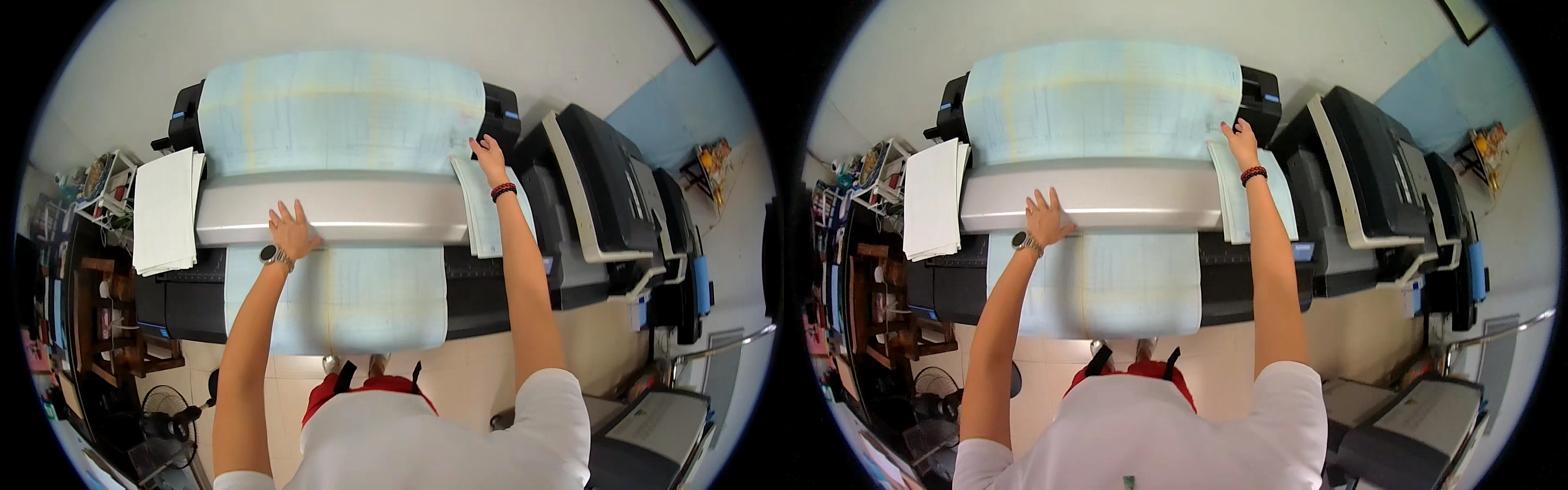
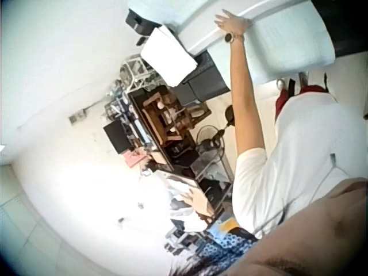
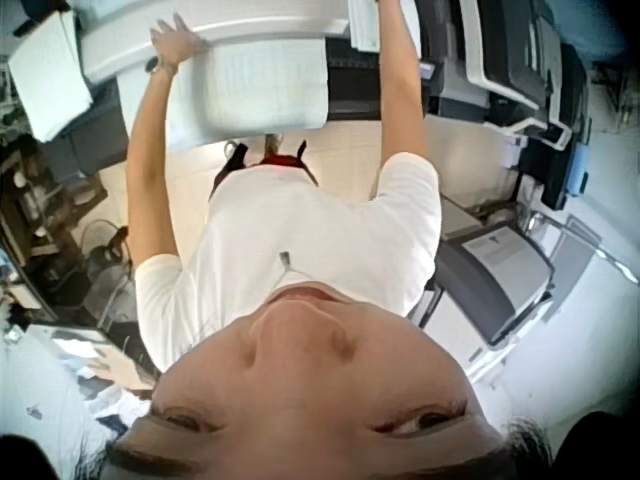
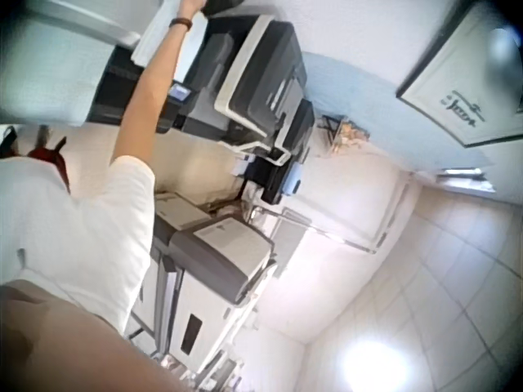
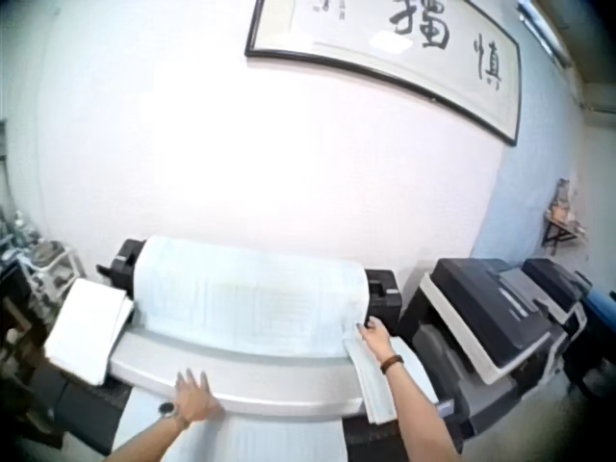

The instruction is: The person picks up a large printed paper sheet from a wide-format printer, folds it into several sections, and places the folded sheet onto a stack of similar papers on top of the printer.

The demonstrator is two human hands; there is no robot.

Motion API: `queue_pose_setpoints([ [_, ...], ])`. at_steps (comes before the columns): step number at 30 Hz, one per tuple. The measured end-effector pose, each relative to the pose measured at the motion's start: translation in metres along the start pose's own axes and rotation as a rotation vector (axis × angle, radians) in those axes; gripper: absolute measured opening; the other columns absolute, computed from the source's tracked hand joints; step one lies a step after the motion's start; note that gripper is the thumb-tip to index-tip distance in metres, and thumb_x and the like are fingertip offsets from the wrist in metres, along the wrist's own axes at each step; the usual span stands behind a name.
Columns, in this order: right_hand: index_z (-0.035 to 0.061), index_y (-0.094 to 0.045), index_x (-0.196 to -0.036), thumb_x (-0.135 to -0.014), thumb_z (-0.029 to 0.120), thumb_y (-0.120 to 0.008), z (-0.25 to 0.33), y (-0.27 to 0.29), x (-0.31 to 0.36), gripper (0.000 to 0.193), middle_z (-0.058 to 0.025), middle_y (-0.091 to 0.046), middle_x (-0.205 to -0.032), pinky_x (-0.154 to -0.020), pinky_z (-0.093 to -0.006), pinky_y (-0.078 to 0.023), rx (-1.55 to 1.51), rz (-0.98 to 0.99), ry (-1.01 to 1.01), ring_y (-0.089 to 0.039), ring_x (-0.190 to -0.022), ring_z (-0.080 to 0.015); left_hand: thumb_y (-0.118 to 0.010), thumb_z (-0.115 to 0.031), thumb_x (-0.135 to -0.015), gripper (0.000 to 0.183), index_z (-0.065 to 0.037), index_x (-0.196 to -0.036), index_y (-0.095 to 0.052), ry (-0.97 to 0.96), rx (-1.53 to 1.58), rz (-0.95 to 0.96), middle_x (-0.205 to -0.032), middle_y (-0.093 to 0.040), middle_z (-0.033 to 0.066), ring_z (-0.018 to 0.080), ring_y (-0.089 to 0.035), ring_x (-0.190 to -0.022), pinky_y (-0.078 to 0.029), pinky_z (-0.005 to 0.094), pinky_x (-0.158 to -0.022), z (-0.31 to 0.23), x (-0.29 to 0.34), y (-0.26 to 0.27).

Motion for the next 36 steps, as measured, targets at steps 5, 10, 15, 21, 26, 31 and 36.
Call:
queue_pose_setpoints([
  [5, -0.0098, -0.036, -0.14, -0.079, 0.041, -0.076, -0.008, -0.032, -0.089, 0.089, -0.0263, -0.048, -0.138, -0.103, -0.0372, -0.04, -0.102, -0.081, -0.054, -0.049, -0.127, -0.0332, -0.073, -0.056, -0.073, 0.114, 0.003, -0.15, -0.011, -0.015, 0.008, 0.103, -0.144, -0.014, 0.0452, 0.0675, -0.019, -0.129, -0.028, 0.0634, -0.106, 0.008, 0.007, 0.013],
  [10, -0.006, -0.068, -0.109, -0.081, 0.028, -0.076, -0.019, -0.024, -0.145, 0.044, -0.0152, -0.068, -0.109, -0.087, -0.0333, -0.049, -0.414, -0.186, -0.162, -0.064, -0.097, -0.022, -0.074, -0.056, -0.071, 0.116, 0.001, -0.15, -0.011, -0.012, 0.041, 0.092, -0.146, -0.014, 0.0434, 0.0655, -0.017, -0.131, -0.026, 0.0641, -0.106, 0.01, 0.004, 0.004],
  [15, 0.0029, -0.07, -0.093, -0.084, 0.019, -0.075, 0.047, -0.027, -0.135, 0.019, -0.0014, -0.067, -0.085, -0.061, -0.0302, -0.047, -0.699, 0.004, -0.211, -0.061, -0.073, -0.0124, -0.071, -0.059, -0.074, 0.117, 0.002, -0.15, -0.007, 0.017, -0.007, 0.153, -0.144, -0.013, 0.0462, 0.0672, -0.018, -0.13, -0.027, 0.0628, -0.106, 0.018, 0.013, 0.01],
  [21, 0.0, -0.066, -0.085, -0.087, 0.021, -0.072, 0.165, 0.038, -0.136, 0.022, 0.005, -0.055, -0.075, -0.06, -0.0217, -0.034, -0.57, -0.167, 0.413, -0.043, -0.068, -0.0055, -0.073, -0.059, -0.071, 0.117, 0.001, -0.15, -0.011, -0.032, 0.026, 0.14, -0.146, -0.013, 0.0438, 0.0658, -0.018, -0.131, -0.025, 0.0642, -0.106, 0.002, -0.003, 0.012],
  [26, -0.0009, -0.066, -0.101, -0.09, 0.022, -0.068, 0.309, 0.069, -0.068, 0.025, 0.001, -0.062, -0.091, -0.074, -0.0214, -0.041, -0.466, -0.091, 0.75, -0.053, -0.084, -0.0073, -0.071, -0.062, -0.071, 0.117, -0.001, -0.151, -0.011, -0.003, 0.034, 0.164, -0.148, -0.011, 0.0416, 0.0644, -0.015, -0.133, -0.024, 0.0627, -0.108, 0.016, 0.002, 0.01],
  [31, 0.0063, -0.068, -0.091, -0.091, 0.024, -0.067, 0.406, 0.162, 0.05, 0.017, 0.0056, -0.06, -0.076, -0.059, -0.0209, -0.038, -0.377, -0.215, 0.917, -0.049, -0.065, -0.0048, -0.068, -0.062, -0.075, 0.114, 0.001, -0.151, -0.009, -0.067, 0.204, 0.259, -0.147, -0.011, 0.0434, 0.061, -0.015, -0.135, -0.024, 0.0581, -0.11, 0.017, 0.0, 0.029],
  [36, -0.0059, -0.061, -0.116, -0.094, 0.02, -0.063, 0.401, 0.316, 0.108, 0.034, -0.0076, -0.061, -0.116, -0.097, -0.0267, -0.041, -0.295, -0.047, 1.101, -0.054, -0.112, -0.0148, -0.071, -0.055, -0.077, 0.119, 0.006, -0.149, -0.001, 0.017, 1.188, 0.091, -0.153, -0.012, 0.0339, 0.0374, -0.024, -0.142, -0.028, 0.0393, -0.112, 0.074, -0.008, 0.044],
])
Point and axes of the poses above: each hand's wrist, its own x-axis away from the middle knuckle, its own y-axis out of the back of the hand, z = x × y, the point moved 1 cm from there along -x, towards the middle knuckle
